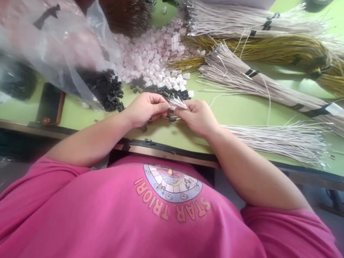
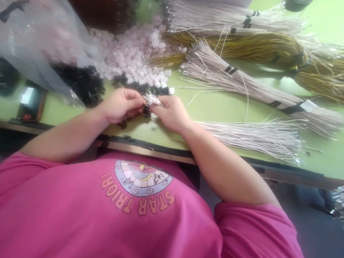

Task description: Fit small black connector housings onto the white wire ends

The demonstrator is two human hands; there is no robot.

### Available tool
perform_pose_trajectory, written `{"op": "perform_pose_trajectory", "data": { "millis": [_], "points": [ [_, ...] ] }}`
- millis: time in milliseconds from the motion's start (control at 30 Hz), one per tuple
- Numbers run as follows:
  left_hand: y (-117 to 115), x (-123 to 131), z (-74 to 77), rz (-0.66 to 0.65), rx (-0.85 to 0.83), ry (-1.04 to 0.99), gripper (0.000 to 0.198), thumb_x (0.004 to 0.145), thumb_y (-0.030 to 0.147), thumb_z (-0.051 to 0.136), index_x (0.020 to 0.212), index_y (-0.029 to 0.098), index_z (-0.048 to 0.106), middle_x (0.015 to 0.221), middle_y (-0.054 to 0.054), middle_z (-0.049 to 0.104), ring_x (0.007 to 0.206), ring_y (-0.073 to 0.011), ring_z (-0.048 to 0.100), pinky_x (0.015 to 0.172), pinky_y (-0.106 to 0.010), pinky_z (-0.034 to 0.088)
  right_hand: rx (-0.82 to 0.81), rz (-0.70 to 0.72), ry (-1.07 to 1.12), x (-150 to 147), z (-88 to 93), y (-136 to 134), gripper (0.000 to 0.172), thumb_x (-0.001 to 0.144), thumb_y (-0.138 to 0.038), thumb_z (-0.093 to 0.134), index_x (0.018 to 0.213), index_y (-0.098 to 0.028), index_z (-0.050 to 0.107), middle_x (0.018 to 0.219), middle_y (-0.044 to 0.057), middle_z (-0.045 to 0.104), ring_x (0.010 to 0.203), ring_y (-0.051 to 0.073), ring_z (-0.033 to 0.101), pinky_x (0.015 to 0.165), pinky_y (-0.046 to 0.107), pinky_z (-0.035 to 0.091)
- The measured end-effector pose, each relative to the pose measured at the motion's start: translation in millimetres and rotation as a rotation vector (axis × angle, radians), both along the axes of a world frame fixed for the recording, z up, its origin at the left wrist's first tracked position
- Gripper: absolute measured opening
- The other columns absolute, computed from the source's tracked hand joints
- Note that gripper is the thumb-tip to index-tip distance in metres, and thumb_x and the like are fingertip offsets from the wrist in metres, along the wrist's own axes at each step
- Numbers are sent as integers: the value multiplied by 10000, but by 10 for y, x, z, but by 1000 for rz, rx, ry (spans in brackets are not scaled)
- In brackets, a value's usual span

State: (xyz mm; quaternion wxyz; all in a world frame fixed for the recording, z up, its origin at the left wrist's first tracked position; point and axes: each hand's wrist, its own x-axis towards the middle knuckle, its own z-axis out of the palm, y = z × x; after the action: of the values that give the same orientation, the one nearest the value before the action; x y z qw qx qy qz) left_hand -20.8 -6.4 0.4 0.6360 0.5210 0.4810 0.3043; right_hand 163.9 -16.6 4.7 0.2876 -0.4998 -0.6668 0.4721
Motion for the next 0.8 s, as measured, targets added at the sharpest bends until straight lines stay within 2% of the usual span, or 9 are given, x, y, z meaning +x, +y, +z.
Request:
{"op": "perform_pose_trajectory", "data": {
  "millis": [167, 367, 533, 800],
  "points": [
    [-13, -26, 41, -20, -34, 30, 247, 630, 228, 715, 854, 137, 662, 674, -37, 648, 395, -28, 408, 373, -175, 281, 0, 10, 3, 12, -8, 7, 232, 702, -321, 495, 564, -134, 506, 543, -26, 382, 546, 71, 333, 519, 229, 251],
    [-30, -14, 27, -25, 83, 168, 223, 661, 230, 676, 858, 128, 690, 625, -23, 638, 408, -31, 407, 392, -172, 303, 29, 16, -28, -1, -18, 0, 235, 699, -305, 505, 537, -137, 480, 521, -31, 382, 537, 66, 324, 530, 232, 251],
    [-49, 13, 28, -70, 142, 252, 277, 652, 273, 689, 881, 118, 698, 726, -51, 674, 501, -59, 494, 457, -177, 368, 76, 22, -77, -3, -50, 5, 264, 718, -323, 502, 534, -138, 467, 523, -34, 360, 538, 64, 323, 526, 226, 247],
    [30, -140, 107, -107, 108, 297, 258, 689, 264, 664, 899, 116, 692, 565, -7, 579, 467, -53, 471, 428, -163, 334, 176, -14, -65, 44, -40, 14, 254, 696, -354, 550, 625, -114, 596, 615, -1, 500, 620, 97, 436, 602, 231, 316]
  ]
}}
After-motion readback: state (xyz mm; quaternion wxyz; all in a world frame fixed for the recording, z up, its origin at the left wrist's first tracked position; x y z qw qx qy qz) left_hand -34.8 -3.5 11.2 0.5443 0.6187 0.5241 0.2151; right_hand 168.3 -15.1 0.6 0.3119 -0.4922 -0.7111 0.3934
